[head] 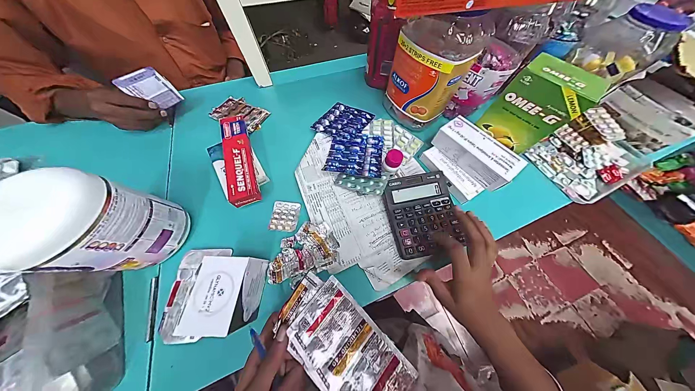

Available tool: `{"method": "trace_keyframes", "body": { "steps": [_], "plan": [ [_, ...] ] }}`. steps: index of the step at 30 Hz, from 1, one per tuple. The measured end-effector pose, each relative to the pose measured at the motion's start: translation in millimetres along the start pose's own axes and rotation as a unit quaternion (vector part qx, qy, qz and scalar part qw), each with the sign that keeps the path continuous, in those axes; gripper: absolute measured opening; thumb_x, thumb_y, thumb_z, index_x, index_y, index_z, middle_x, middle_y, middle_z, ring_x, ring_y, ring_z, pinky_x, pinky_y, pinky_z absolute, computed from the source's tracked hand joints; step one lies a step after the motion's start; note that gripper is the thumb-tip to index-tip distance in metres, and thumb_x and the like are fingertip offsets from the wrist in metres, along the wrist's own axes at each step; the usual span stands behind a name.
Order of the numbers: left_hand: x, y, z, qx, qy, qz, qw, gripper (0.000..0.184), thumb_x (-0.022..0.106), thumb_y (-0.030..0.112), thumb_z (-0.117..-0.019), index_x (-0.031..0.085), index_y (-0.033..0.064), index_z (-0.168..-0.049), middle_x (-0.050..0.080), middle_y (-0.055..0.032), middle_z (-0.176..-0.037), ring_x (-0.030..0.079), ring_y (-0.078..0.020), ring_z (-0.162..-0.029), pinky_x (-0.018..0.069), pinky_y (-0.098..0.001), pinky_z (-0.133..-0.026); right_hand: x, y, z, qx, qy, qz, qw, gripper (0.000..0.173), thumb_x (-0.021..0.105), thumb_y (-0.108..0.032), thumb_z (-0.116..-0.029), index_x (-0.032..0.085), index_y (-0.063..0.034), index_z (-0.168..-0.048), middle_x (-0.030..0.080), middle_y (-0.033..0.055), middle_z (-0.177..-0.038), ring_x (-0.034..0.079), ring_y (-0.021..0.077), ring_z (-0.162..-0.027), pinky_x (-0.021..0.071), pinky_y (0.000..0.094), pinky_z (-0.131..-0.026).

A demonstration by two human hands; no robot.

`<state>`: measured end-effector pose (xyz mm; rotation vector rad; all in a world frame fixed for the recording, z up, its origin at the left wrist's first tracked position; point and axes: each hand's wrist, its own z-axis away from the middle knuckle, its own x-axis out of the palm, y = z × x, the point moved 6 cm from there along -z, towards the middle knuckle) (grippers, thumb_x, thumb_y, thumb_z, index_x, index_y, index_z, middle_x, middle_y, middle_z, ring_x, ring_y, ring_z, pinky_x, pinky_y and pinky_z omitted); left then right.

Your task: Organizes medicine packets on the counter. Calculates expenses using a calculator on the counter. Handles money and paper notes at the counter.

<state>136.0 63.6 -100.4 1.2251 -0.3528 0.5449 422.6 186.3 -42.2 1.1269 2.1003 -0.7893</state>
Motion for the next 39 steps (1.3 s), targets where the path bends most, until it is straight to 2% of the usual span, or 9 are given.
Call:
{"method": "trace_keyframes", "body": {
  "steps": [5, 13, 17, 22, 25, 28, 34, 36, 39],
  "plan": [
    [-9, -11, -4, 0.005, -0.020, 0.027, 0.999, 0.022, 0.036, 0.021, -0.1110, 0.047, 0.0190, -0.130, 0.068, 0.0084, -0.085, 0.047, 0.0064, -0.050, 0.0388, -0.0109, -0.046, 2, 25, -10, 0.034, 0.000, 0.023, 0.999, 0.075, 0.033, -0.079, -0.0950, 0.064, -0.0154, -0.120, 0.050, 0.0299, -0.146, 0.039, 0.0508, -0.141, 0.0245, 0.0657, -0.115],
    [-20, -21, -5, 0.007, -0.011, 0.035, 0.999, 0.024, 0.037, 0.021, -0.1112, 0.046, 0.0168, -0.134, 0.065, 0.0068, -0.080, 0.046, 0.0039, -0.049, 0.0392, -0.0128, -0.045, -3, 23, -3, 0.007, 0.028, 0.012, 1.000, 0.064, 0.037, -0.074, -0.0977, 0.057, -0.0159, -0.113, 0.053, 0.0220, -0.143, 0.039, 0.0389, -0.144, 0.0221, 0.0550, -0.119],
    [7, 5, 0, -0.016, 0.037, -0.013, 0.999, 0.025, 0.026, 0.015, -0.1095, 0.046, 0.0201, -0.122, 0.066, 0.0141, -0.075, 0.041, 0.0096, -0.044, 0.0341, -0.0077, -0.042, 4, 22, -2, 0.001, -0.006, 0.032, 0.999, 0.071, 0.035, -0.075, -0.0979, 0.069, -0.0138, -0.112, 0.057, 0.0256, -0.143, 0.043, 0.0515, -0.140, 0.0242, 0.0686, -0.114],
    [7, 7, 1, 0.004, 0.036, -0.017, 0.999, 0.026, 0.026, 0.015, -0.1093, 0.048, 0.0203, -0.123, 0.066, 0.0145, -0.073, 0.042, 0.0104, -0.045, 0.0338, -0.0072, -0.042, 4, 4, -1, -0.044, -0.007, 0.002, 0.999, 0.064, 0.032, -0.077, -0.0968, 0.060, -0.0216, -0.115, 0.052, 0.0148, -0.147, 0.038, 0.0355, -0.146, 0.0218, 0.0556, -0.120],
    [6, 4, 1, 0.006, 0.039, -0.015, 0.999, 0.027, 0.027, 0.017, -0.1100, 0.050, 0.0228, -0.123, 0.066, 0.0139, -0.071, 0.042, 0.0099, -0.043, 0.0349, -0.0074, -0.041, 7, 1, 4, -0.052, -0.026, -0.001, 0.998, 0.067, 0.033, -0.077, -0.0961, 0.064, -0.0211, -0.116, 0.054, 0.0171, -0.148, 0.039, 0.0402, -0.145, 0.0236, 0.0602, -0.118],
    [7, 6, -1, 0.016, 0.030, -0.011, 0.999, 0.027, 0.025, 0.015, -0.1099, 0.046, 0.0190, -0.127, 0.069, 0.0123, -0.078, 0.043, 0.0097, -0.045, 0.0354, -0.0074, -0.042, -1, 9, 8, -0.050, 0.007, -0.011, 0.999, 0.060, 0.034, -0.075, -0.0979, 0.059, -0.0214, -0.109, 0.055, 0.0120, -0.143, 0.039, 0.0311, -0.145, 0.0230, 0.0501, -0.121],
    [11, 6, -1, 0.029, 0.025, -0.003, 0.999, 0.026, 0.028, 0.017, -0.1104, 0.050, 0.0216, -0.124, 0.068, 0.0131, -0.076, 0.045, 0.0099, -0.046, 0.0365, -0.0072, -0.042, 1, 15, 3, -0.027, -0.002, -0.054, 0.998, 0.063, 0.035, -0.073, -0.0985, 0.065, -0.0186, -0.107, 0.057, 0.0172, -0.144, 0.038, 0.0370, -0.145, 0.0251, 0.0491, -0.119],
    [13, 7, 0, 0.030, 0.032, -0.005, 0.999, 0.027, 0.027, 0.016, -0.1100, 0.049, 0.0212, -0.124, 0.068, 0.0132, -0.075, 0.045, 0.0100, -0.045, 0.0367, -0.0072, -0.042, 7, 15, -7, -0.014, -0.014, -0.035, 0.999, 0.069, 0.031, -0.075, -0.0980, 0.066, -0.0180, -0.114, 0.051, 0.0246, -0.149, 0.036, 0.0461, -0.145, 0.0243, 0.0579, -0.117],
    [14, 7, 0, 0.041, 0.039, -0.001, 0.998, 0.027, 0.027, 0.016, -0.1092, 0.050, 0.0219, -0.123, 0.070, 0.0132, -0.077, 0.047, 0.0091, -0.047, 0.0376, -0.0085, -0.043, 15, 13, -16, -0.006, -0.024, -0.013, 1.000, 0.072, 0.033, -0.076, -0.0974, 0.070, -0.0159, -0.109, 0.053, 0.0269, -0.147, 0.037, 0.0555, -0.142, 0.0231, 0.0711, -0.113]
  ]
}}
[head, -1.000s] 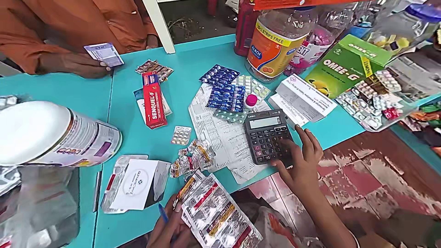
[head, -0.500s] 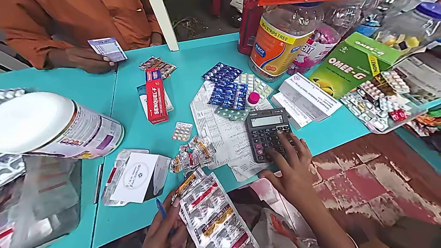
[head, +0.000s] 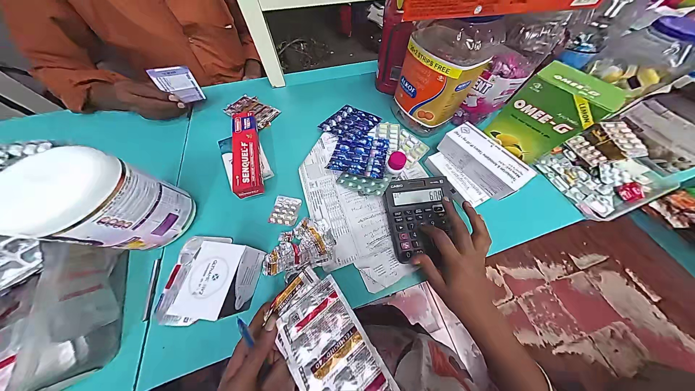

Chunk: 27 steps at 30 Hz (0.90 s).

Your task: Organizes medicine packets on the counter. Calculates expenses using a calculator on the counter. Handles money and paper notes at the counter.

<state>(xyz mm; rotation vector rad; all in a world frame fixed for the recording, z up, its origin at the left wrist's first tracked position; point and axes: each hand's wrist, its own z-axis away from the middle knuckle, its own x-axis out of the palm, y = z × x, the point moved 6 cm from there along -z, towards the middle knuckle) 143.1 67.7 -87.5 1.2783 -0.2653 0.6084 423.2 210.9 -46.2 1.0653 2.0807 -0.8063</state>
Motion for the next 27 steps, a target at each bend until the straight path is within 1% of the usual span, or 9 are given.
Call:
{"method": "trace_keyframes", "body": {
  "steps": [5, 9, 10, 13, 19, 21, 23, 24, 27],
  "plan": [
    [-6, -7, -2, 0.008, -0.008, -0.002, 1.000, 0.022, 0.034, 0.020, -0.1103, 0.051, 0.0218, -0.124, 0.072, 0.0115, -0.086, 0.049, 0.0080, -0.051, 0.0391, -0.0097, -0.045, 3, -6, 3, -0.018, -0.022, 0.006, 1.000, 0.074, 0.035, -0.079, -0.0941, 0.071, -0.0195, -0.116, 0.052, 0.0258, -0.149, 0.038, 0.0540, -0.142, 0.0234, 0.0727, -0.113],
    [-5, -8, -4, 0.006, -0.032, -0.009, 0.999, 0.018, 0.039, 0.022, -0.1099, 0.052, 0.0238, -0.121, 0.073, 0.0124, -0.090, 0.050, 0.0093, -0.052, 0.0380, -0.0089, -0.044, -16, 9, 8, -0.004, 0.065, -0.022, 0.998, 0.059, 0.043, -0.073, -0.0966, 0.061, -0.0176, -0.104, 0.056, 0.0192, -0.142, 0.039, 0.0375, -0.145, 0.0251, 0.0512, -0.120],
    [-5, -8, -4, 0.006, -0.036, -0.013, 0.999, 0.017, 0.040, 0.023, -0.1098, 0.052, 0.0241, -0.121, 0.073, 0.0126, -0.089, 0.050, 0.0093, -0.052, 0.0381, -0.0090, -0.044, -19, 14, 10, 0.000, 0.078, -0.012, 0.997, 0.058, 0.043, -0.072, -0.0975, 0.060, -0.0168, -0.102, 0.058, 0.0185, -0.140, 0.040, 0.0365, -0.144, 0.0244, 0.0498, -0.120],
    [-6, -7, -2, 0.006, -0.038, -0.024, 0.999, 0.019, 0.039, 0.023, -0.1102, 0.053, 0.0257, -0.122, 0.072, 0.0142, -0.090, 0.049, 0.0101, -0.052, 0.0382, -0.0084, -0.045, -19, 29, 15, 0.013, 0.076, 0.006, 0.997, 0.060, 0.041, -0.071, -0.0986, 0.061, -0.0140, -0.101, 0.059, 0.0232, -0.138, 0.041, 0.0422, -0.142, 0.0257, 0.0528, -0.117],
    [-8, -6, -3, 0.009, -0.044, -0.021, 0.999, 0.018, 0.041, 0.024, -0.1101, 0.055, 0.0248, -0.123, 0.073, 0.0126, -0.091, 0.050, 0.0094, -0.052, 0.0389, -0.0084, -0.045, -18, 32, 15, 0.008, 0.083, 0.008, 0.996, 0.065, 0.041, -0.073, -0.0972, 0.058, -0.0126, -0.114, 0.057, 0.0221, -0.140, 0.041, 0.0377, -0.143, 0.0252, 0.0486, -0.119],
    [-8, -6, -4, 0.008, -0.042, -0.018, 0.999, 0.018, 0.042, 0.023, -0.1100, 0.055, 0.0243, -0.122, 0.074, 0.0118, -0.092, 0.050, 0.0093, -0.052, 0.0387, -0.0083, -0.045, -17, 31, 13, 0.017, 0.054, 0.022, 0.998, 0.071, 0.036, -0.076, -0.0965, 0.061, -0.0147, -0.122, 0.055, 0.0229, -0.144, 0.039, 0.0430, -0.143, 0.0244, 0.0549, -0.119],
    [-9, -7, -4, 0.007, -0.041, -0.020, 0.999, 0.017, 0.043, 0.024, -0.1096, 0.056, 0.0247, -0.121, 0.073, 0.0116, -0.091, 0.049, 0.0094, -0.051, 0.0377, -0.0083, -0.044, -12, 31, 11, 0.024, 0.011, 0.036, 0.999, 0.081, 0.029, -0.079, -0.0954, 0.068, -0.0137, -0.123, 0.052, 0.0274, -0.148, 0.038, 0.0549, -0.141, 0.0247, 0.0681, -0.114],
    [-9, -7, -3, 0.005, -0.041, -0.022, 0.999, 0.016, 0.043, 0.024, -0.1094, 0.055, 0.0251, -0.120, 0.073, 0.0119, -0.090, 0.049, 0.0095, -0.051, 0.0373, -0.0084, -0.044, -11, 32, 10, 0.027, 0.002, 0.032, 0.999, 0.084, 0.028, -0.080, -0.0949, 0.069, -0.0125, -0.122, 0.051, 0.0288, -0.148, 0.038, 0.0568, -0.140, 0.0254, 0.0683, -0.113],
    [-7, -7, -3, 0.004, -0.046, -0.020, 0.999, 0.016, 0.043, 0.024, -0.1095, 0.056, 0.0247, -0.119, 0.073, 0.0120, -0.091, 0.048, 0.0098, -0.051, 0.0367, -0.0081, -0.044, -16, 31, 12, 0.012, 0.039, -0.003, 0.999, 0.077, 0.035, -0.078, -0.0959, 0.063, -0.0101, -0.119, 0.053, 0.0267, -0.145, 0.039, 0.0453, -0.143, 0.0274, 0.0528, -0.118]
  ]
}}
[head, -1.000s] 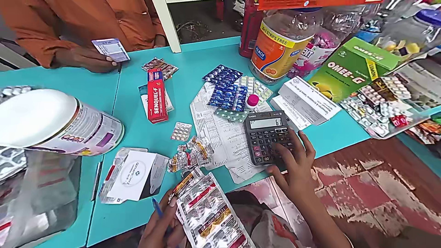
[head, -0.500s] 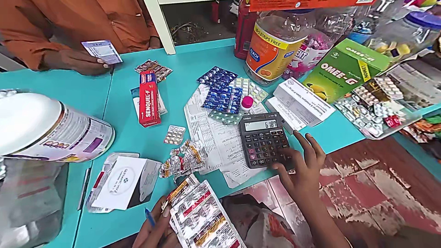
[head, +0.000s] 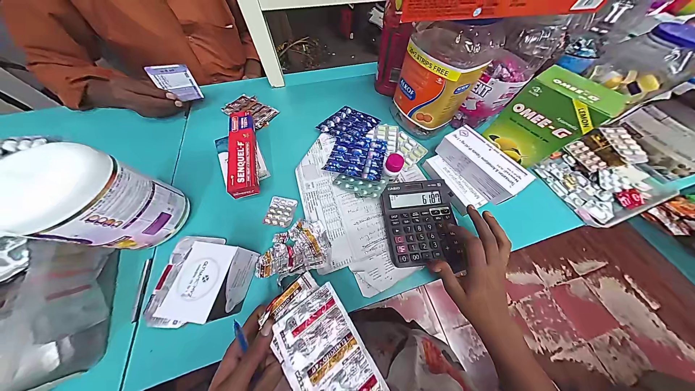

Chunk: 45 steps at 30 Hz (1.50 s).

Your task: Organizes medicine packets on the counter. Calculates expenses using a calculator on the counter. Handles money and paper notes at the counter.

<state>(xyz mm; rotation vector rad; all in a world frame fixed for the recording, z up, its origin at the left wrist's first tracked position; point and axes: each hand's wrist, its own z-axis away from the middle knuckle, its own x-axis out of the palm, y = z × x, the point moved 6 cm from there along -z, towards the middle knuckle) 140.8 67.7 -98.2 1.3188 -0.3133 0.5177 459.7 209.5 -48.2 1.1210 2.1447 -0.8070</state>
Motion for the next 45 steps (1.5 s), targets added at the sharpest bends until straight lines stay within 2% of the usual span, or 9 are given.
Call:
{"method": "trace_keyframes", "body": {
  "steps": [3, 8, 12, 17, 21, 24, 27, 35, 45],
  "plan": [
    [1, 1, 0, -0.001, -0.001, -0.001, 1.000, 0.018, 0.041, 0.022, -0.1098, 0.054, 0.0240, -0.121, 0.074, 0.0113, -0.092, 0.050, 0.0097, -0.052, 0.0384, -0.0079, -0.045, -3, -7, 4, -0.048, 0.031, -0.043, 0.997, 0.064, 0.040, -0.074, -0.0967, 0.054, -0.0148, -0.116, 0.052, 0.0148, -0.145, 0.035, 0.0272, -0.148, 0.0236, 0.0395, -0.122],
    [1, 2, -2, -0.005, -0.016, -0.005, 1.000, 0.019, 0.038, 0.020, -0.1101, 0.053, 0.0237, -0.122, 0.073, 0.0114, -0.093, 0.049, 0.0097, -0.052, 0.0378, -0.0080, -0.045, 4, -14, 14, -0.080, 0.027, -0.069, 0.994, 0.063, 0.040, -0.079, -0.0937, 0.049, -0.0204, -0.116, 0.050, 0.0045, -0.148, 0.035, 0.0206, -0.149, 0.0238, 0.0412, -0.123],
    [1, 1, -2, -0.009, -0.014, -0.005, 1.000, 0.021, 0.039, 0.019, -0.1099, 0.055, 0.0244, -0.122, 0.073, 0.0122, -0.090, 0.048, 0.0101, -0.051, 0.0376, -0.0082, -0.045, 11, -15, 16, -0.080, -0.021, -0.013, 0.997, 0.072, 0.025, -0.080, -0.0955, 0.060, -0.0222, -0.122, 0.049, 0.0136, -0.152, 0.032, 0.0329, -0.151, 0.0177, 0.0528, -0.122],
    [0, 3, -1, -0.006, -0.011, -0.009, 1.000, 0.022, 0.039, 0.018, -0.1097, 0.056, 0.0243, -0.122, 0.074, 0.0117, -0.091, 0.049, 0.0100, -0.052, 0.0378, -0.0079, -0.046, -5, -7, 17, -0.046, 0.052, -0.042, 0.997, 0.059, 0.030, -0.075, -0.0983, 0.049, -0.0204, -0.110, 0.050, 0.0036, -0.146, 0.033, 0.0182, -0.150, 0.0216, 0.0389, -0.123],
    [-5, -4, -3, 0.000, -0.015, -0.004, 1.000, 0.021, 0.037, 0.016, -0.1094, 0.054, 0.0222, -0.119, 0.071, 0.0115, -0.085, 0.046, 0.0095, -0.050, 0.0362, -0.0084, -0.044, 1, 1, 22, -0.035, 0.022, -0.003, 0.999, 0.068, 0.026, -0.073, -0.1004, 0.060, -0.0157, -0.112, 0.055, 0.0175, -0.146, 0.035, 0.0362, -0.147, 0.0220, 0.0489, -0.120],
    [-25, -28, -9, 0.031, -0.078, 0.042, 0.996, 0.019, 0.043, 0.019, -0.1107, 0.055, 0.0157, -0.125, 0.069, 0.0009, -0.090, 0.049, 0.0031, -0.054, 0.0397, -0.0129, -0.047, -7, -8, 21, -0.058, 0.050, -0.059, 0.995, 0.059, 0.033, -0.072, -0.0994, 0.052, -0.0179, -0.113, 0.051, 0.0051, -0.146, 0.034, 0.0192, -0.149, 0.0243, 0.0373, -0.122],
    [-1, -7, -3, 0.003, 0.022, -0.011, 1.000, 0.020, 0.039, 0.020, -0.1091, 0.057, 0.0253, -0.116, 0.066, 0.0131, -0.073, 0.042, 0.0095, -0.046, 0.0356, -0.0078, -0.043, -13, -33, 18, -0.118, 0.013, -0.168, 0.979, 0.058, 0.046, -0.076, -0.0934, 0.051, -0.0258, -0.121, 0.049, -0.0077, -0.147, 0.037, 0.0098, -0.146, 0.0316, 0.0327, -0.118],
    [10, -4, 7, 0.023, 0.082, -0.024, 0.996, 0.022, 0.033, 0.014, -0.1084, 0.051, 0.0210, -0.119, 0.060, 0.0134, -0.065, 0.040, 0.0080, -0.043, 0.0347, -0.0089, -0.042, 5, -127, 28, -0.347, -0.175, -0.281, 0.877, 0.037, 0.054, -0.037, -0.1034, 0.056, -0.0305, -0.140, 0.050, 0.0137, -0.151, 0.044, 0.0294, -0.144, 0.0352, 0.0461, -0.118],
    [7, -9, 19, 0.008, 0.110, -0.065, 0.992, 0.021, 0.031, 0.014, -0.1084, 0.050, 0.0173, -0.118, 0.064, 0.0135, -0.071, 0.045, 0.0063, -0.047, 0.0386, -0.0120, -0.045, 13, -139, 41, -0.344, -0.237, -0.303, 0.857, 0.038, 0.055, -0.015, -0.1052, 0.062, -0.0323, -0.139, 0.057, 0.0134, -0.146, 0.053, 0.0308, -0.137, 0.0488, 0.0407, -0.108]
  ]
}}
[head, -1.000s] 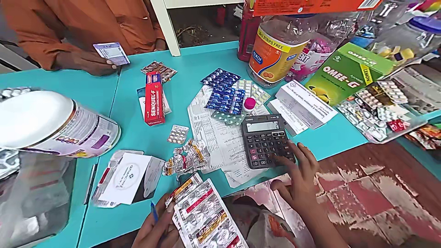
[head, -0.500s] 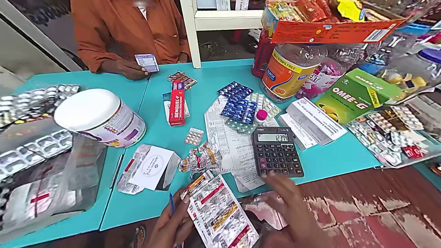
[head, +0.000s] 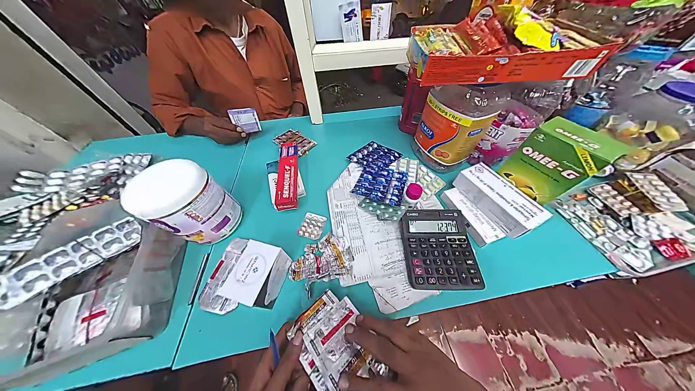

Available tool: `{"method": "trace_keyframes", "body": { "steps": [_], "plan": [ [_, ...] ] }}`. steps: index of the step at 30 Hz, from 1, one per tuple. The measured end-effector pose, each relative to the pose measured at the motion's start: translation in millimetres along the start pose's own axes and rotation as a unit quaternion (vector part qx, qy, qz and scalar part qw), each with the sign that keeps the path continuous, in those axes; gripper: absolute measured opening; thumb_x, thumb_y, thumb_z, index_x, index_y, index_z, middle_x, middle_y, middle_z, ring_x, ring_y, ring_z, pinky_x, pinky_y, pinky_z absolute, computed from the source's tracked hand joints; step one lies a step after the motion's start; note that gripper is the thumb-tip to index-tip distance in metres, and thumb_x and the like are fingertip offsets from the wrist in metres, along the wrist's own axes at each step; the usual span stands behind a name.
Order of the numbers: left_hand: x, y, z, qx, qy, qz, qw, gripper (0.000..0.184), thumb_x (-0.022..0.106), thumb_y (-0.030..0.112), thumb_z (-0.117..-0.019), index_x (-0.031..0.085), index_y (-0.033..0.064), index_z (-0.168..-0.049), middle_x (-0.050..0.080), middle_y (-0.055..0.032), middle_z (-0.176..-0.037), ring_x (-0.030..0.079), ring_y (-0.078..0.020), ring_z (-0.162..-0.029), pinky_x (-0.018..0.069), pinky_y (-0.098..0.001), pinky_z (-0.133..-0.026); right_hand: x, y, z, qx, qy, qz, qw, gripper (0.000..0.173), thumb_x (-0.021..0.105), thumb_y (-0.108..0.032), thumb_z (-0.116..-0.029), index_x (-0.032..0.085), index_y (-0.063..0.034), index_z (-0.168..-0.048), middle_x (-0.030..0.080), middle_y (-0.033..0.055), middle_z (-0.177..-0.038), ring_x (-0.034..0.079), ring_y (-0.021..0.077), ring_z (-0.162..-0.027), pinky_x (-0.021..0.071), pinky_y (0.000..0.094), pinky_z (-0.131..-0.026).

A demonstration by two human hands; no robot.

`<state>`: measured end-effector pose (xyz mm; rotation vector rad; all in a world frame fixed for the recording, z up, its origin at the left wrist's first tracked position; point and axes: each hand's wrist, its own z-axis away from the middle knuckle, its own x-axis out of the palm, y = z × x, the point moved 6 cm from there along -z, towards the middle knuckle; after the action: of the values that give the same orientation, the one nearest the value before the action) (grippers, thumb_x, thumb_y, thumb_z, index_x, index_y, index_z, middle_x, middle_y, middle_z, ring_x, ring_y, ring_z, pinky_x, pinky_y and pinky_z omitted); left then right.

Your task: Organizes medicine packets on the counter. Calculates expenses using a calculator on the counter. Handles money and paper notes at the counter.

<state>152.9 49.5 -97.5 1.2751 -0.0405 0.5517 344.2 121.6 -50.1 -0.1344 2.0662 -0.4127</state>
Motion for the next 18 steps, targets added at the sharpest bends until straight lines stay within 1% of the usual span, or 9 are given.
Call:
{"method": "trace_keyframes", "body": {
  "steps": [3, 5, 7, 9, 12, 14, 16, 17, 18],
  "plan": [
    [3, -3, -1, -0.008, -0.004, 0.013, 1.000, 0.022, 0.031, 0.016, -0.1088, 0.052, 0.0176, -0.117, 0.063, 0.0134, -0.070, 0.045, 0.0061, -0.048, 0.0391, -0.0121, -0.045, -1, 1, 3, 0.008, -0.001, -0.041, 0.999, 0.040, 0.058, -0.010, -0.1024, 0.064, -0.0278, -0.137, 0.057, 0.0174, -0.145, 0.053, 0.0340, -0.137, 0.0493, 0.0418, -0.108],
    [6, -5, -3, -0.012, -0.005, 0.023, 1.000, 0.023, 0.031, 0.017, -0.1093, 0.052, 0.0186, -0.118, 0.064, 0.0131, -0.070, 0.045, 0.0064, -0.047, 0.0383, -0.0115, -0.044, -3, 5, 5, 0.018, 0.001, -0.069, 0.997, 0.041, 0.060, -0.011, -0.1003, 0.063, -0.0265, -0.138, 0.057, 0.0194, -0.145, 0.051, 0.0349, -0.139, 0.0447, 0.0422, -0.114],
    [9, -7, -6, -0.023, -0.007, 0.036, 0.999, 0.022, 0.032, 0.019, -0.1093, 0.052, 0.0185, -0.119, 0.061, 0.0122, -0.067, 0.042, 0.0059, -0.045, 0.0370, -0.0116, -0.043, -6, 7, 7, 0.033, 0.013, -0.067, 0.997, 0.038, 0.061, -0.014, -0.1013, 0.062, -0.0251, -0.138, 0.057, 0.0192, -0.144, 0.050, 0.0328, -0.140, 0.0425, 0.0402, -0.116],
    [11, -3, -10, -0.029, -0.017, 0.035, 0.999, 0.019, 0.035, 0.020, -0.1094, 0.050, 0.0182, -0.121, 0.061, 0.0118, -0.066, 0.040, 0.0067, -0.044, 0.0348, -0.0108, -0.042, -10, 10, 5, 0.046, 0.022, -0.059, 0.997, 0.037, 0.059, -0.012, -0.1023, 0.064, -0.0232, -0.137, 0.060, 0.0175, -0.142, 0.051, 0.0311, -0.139, 0.0424, 0.0389, -0.116],
    [10, -2, -13, -0.017, -0.040, 0.043, 0.998, 0.014, 0.047, 0.025, -0.1076, 0.053, 0.0200, -0.119, 0.067, 0.0098, -0.078, 0.037, 0.0088, -0.043, 0.0315, -0.0091, -0.040, -11, 14, 6, 0.057, 0.013, -0.061, 0.996, 0.036, 0.056, -0.008, -0.1027, 0.066, -0.0221, -0.134, 0.062, 0.0158, -0.140, 0.053, 0.0306, -0.139, 0.0442, 0.0392, -0.115],
    [8, -1, -14, -0.001, -0.037, 0.029, 0.999, 0.015, 0.051, 0.023, -0.1056, 0.054, 0.0194, -0.120, 0.072, 0.0080, -0.087, 0.037, 0.0098, -0.044, 0.0303, -0.0086, -0.040, -11, 17, 6, 0.059, 0.003, -0.069, 0.996, 0.036, 0.056, -0.005, -0.1020, 0.067, -0.0208, -0.133, 0.063, 0.0163, -0.140, 0.052, 0.0310, -0.140, 0.0432, 0.0383, -0.116],
    [5, 2, -12, 0.055, 0.008, -0.047, 0.997, 0.023, 0.055, 0.017, -0.1024, 0.052, 0.0131, -0.125, 0.069, 0.0094, -0.083, 0.042, 0.0092, -0.049, 0.0338, -0.0094, -0.044, -11, 20, 7, 0.061, -0.012, -0.072, 0.995, 0.038, 0.056, -0.004, -0.1011, 0.068, -0.0209, -0.133, 0.063, 0.0153, -0.140, 0.050, 0.0311, -0.141, 0.0420, 0.0379, -0.116],
    [4, 7, -10, 0.103, 0.045, -0.118, 0.987, 0.029, 0.059, 0.015, -0.0999, 0.053, 0.0075, -0.128, 0.069, 0.0094, -0.083, 0.049, 0.0079, -0.055, 0.0393, -0.0109, -0.049, -10, 21, 7, 0.059, -0.016, -0.069, 0.996, 0.037, 0.057, -0.004, -0.1012, 0.068, -0.0210, -0.132, 0.064, 0.0141, -0.139, 0.049, 0.0303, -0.142, 0.0411, 0.0368, -0.117],
    [4, 13, -7, 0.150, 0.078, -0.200, 0.965, 0.036, 0.062, 0.016, -0.0982, 0.055, 0.0018, -0.131, 0.072, 0.0057, -0.088, 0.059, 0.0049, -0.064, 0.0472, -0.0134, -0.056, -10, 22, 7, 0.053, -0.021, -0.062, 0.996, 0.036, 0.057, -0.005, -0.1015, 0.069, -0.0211, -0.131, 0.064, 0.0130, -0.139, 0.048, 0.0295, -0.143, 0.0400, 0.0355, -0.117]
  ]
}}
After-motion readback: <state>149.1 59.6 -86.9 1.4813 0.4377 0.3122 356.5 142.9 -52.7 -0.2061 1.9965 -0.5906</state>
